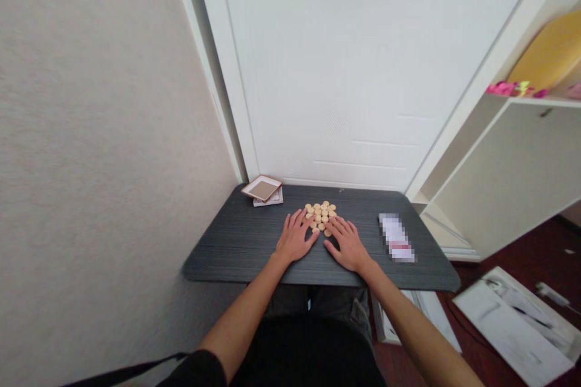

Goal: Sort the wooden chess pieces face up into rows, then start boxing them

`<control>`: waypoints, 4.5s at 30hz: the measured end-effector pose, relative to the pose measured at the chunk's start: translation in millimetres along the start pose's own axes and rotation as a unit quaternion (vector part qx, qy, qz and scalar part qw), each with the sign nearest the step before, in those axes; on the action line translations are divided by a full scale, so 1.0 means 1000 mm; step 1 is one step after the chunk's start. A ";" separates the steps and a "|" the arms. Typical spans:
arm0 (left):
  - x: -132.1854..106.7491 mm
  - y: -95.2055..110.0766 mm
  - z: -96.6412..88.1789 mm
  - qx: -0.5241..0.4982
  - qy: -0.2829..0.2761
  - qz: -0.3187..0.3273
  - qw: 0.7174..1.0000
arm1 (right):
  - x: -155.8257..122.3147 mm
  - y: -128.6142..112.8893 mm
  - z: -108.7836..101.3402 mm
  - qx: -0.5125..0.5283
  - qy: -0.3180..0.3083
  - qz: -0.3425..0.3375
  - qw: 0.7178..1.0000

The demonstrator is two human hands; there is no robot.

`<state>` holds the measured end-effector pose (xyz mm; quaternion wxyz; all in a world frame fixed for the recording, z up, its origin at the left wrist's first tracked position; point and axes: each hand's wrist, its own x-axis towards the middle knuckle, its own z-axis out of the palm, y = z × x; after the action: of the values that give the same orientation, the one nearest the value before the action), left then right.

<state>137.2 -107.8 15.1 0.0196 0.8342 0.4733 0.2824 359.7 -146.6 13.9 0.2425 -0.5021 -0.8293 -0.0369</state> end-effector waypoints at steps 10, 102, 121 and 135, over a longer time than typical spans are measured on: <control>0.000 -0.001 0.001 -0.004 -0.004 -0.014 1.000 | 0.013 0.000 0.009 0.001 0.019 0.013 1.000; -0.027 0.015 -0.023 -0.015 0.001 -0.005 1.000 | 0.023 0.027 0.029 0.003 0.148 0.105 0.983; 0.034 0.029 0.003 -0.002 0.037 -0.081 0.996 | 0.020 0.028 0.034 -0.011 0.166 0.153 0.974; 0.048 0.025 0.006 0.025 0.044 -0.167 0.985 | 0.020 0.026 0.029 0.001 0.160 0.162 0.974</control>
<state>177.9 -81.9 39.4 0.0247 0.7305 0.6132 0.2995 364.0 -108.4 -7.2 0.3758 -0.6167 -0.6874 -0.0764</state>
